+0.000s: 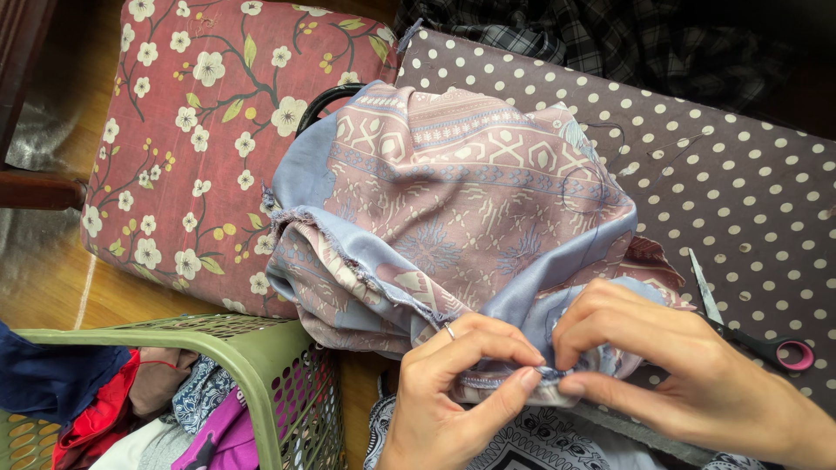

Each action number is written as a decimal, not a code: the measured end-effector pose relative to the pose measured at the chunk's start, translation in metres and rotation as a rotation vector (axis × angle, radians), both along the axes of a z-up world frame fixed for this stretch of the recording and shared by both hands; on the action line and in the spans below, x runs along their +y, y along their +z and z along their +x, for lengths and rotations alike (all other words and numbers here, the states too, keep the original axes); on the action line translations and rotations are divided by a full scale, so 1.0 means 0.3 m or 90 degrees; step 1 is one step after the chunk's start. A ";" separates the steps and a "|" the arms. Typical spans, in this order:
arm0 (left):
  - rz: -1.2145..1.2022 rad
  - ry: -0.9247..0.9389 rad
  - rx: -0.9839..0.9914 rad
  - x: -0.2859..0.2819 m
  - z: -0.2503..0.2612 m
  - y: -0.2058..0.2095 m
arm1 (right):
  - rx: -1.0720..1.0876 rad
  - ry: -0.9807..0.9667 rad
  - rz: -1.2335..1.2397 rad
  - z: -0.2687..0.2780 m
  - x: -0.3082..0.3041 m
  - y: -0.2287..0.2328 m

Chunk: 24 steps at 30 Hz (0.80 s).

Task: The person hand-sews the frayed edge of a patterned fabric item with a needle and thread, pulling stitches through the cloth and working along the edge while the item rests on a cushioned surface. Scissors and a thread spool lie nearby, and the person occasionally repositions the fabric and thread.

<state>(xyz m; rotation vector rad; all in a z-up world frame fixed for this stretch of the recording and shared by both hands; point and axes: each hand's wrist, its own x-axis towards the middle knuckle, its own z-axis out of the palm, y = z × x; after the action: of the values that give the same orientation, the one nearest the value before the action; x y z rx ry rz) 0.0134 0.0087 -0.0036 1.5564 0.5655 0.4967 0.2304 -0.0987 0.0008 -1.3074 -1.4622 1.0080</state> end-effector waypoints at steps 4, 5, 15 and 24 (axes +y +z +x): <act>0.006 -0.005 -0.008 -0.009 -0.013 0.004 | 0.060 -0.031 -0.081 0.006 -0.001 -0.018; 0.002 -0.005 -0.005 -0.012 -0.014 0.004 | 0.075 -0.055 -0.135 0.005 -0.003 -0.024; 0.034 -0.015 0.034 -0.008 -0.049 0.017 | -0.018 0.232 -0.157 -0.001 0.009 -0.061; 0.288 -0.249 0.068 0.079 -0.191 0.003 | -0.367 0.351 0.129 -0.166 -0.022 -0.073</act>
<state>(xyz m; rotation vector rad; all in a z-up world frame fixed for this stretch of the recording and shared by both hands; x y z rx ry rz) -0.0439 0.0324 -0.0027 2.0772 0.2213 0.2501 0.1807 -0.1054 -0.0212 -1.1132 -2.3905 0.8104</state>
